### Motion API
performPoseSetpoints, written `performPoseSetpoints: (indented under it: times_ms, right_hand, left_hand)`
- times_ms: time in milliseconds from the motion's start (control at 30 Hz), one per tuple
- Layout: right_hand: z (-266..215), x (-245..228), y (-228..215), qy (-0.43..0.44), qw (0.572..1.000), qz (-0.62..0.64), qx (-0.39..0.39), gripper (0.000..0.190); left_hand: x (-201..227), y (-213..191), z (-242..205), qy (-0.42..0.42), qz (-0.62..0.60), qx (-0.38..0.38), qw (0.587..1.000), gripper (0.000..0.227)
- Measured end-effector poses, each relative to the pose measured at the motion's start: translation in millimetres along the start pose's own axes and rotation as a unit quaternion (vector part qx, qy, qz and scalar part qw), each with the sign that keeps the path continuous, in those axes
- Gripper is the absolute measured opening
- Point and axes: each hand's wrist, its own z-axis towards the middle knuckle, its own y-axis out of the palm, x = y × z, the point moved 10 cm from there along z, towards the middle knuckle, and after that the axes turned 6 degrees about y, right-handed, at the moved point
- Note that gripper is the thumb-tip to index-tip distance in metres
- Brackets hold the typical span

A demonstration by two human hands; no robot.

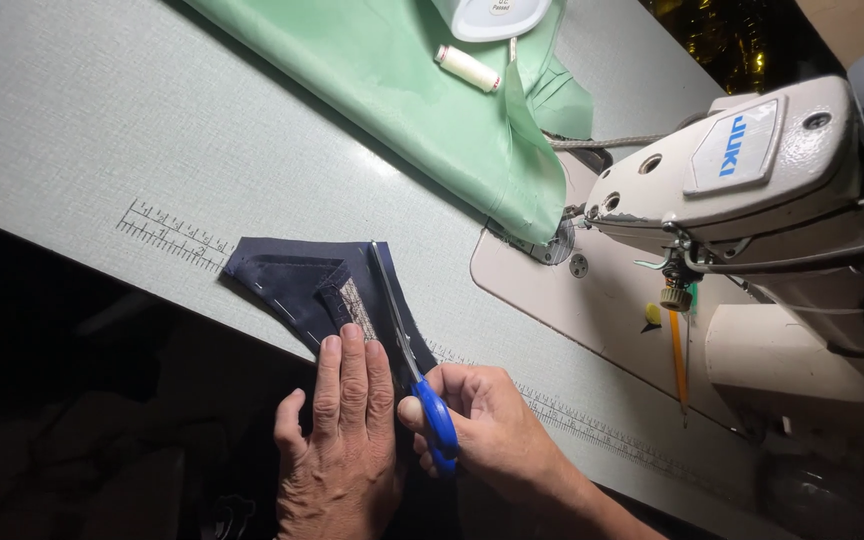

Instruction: The person cuts a dark blue fabric piece using blue-handled scissors, trims the edges, and then uses a yellow chalk marker to draw lines on the fabric. The person then cuts along the marked lines and folds the fabric.

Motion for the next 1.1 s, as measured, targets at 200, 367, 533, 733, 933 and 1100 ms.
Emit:
performPoseSetpoints:
  times_ms: [200, 367, 533, 733, 933, 1100]
  right_hand:
    - [-4.5, -5.9, 3.9, 0.003, 0.999, -0.033, 0.0, 0.026]
    - [-1.3, -4.0, 2.7, 0.004, 1.0, -0.012, -0.007, 0.029]
    - [-0.9, -9.4, 7.5, 0.004, 1.0, -0.004, -0.01, 0.028]
    - [-6.2, -17.6, 7.6, -0.018, 0.999, -0.037, -0.009, 0.029]
    - [-38.2, -9.0, -81.8, -0.07, 0.966, -0.232, 0.091, 0.017]
    - [-77.9, 8.3, -195.0, 0.059, 0.844, -0.42, 0.327, 0.026]
  left_hand:
    - [-0.7, 1.8, -0.6, -0.002, 0.001, -0.003, 1.0, 0.045]
    - [-0.9, -0.4, 0.2, 0.002, 0.003, 0.009, 1.0, 0.046]
    - [-0.5, 2.2, -1.7, -0.002, -0.003, 0.004, 1.0, 0.047]
    - [-2.7, -0.6, -2.1, 0.001, -0.009, -0.014, 1.0, 0.05]
    - [-21.5, 7.2, -0.1, 0.053, -0.054, -0.077, 0.994, 0.104]
    - [-49.7, 3.4, 12.2, 0.094, -0.179, -0.059, 0.978, 0.09]
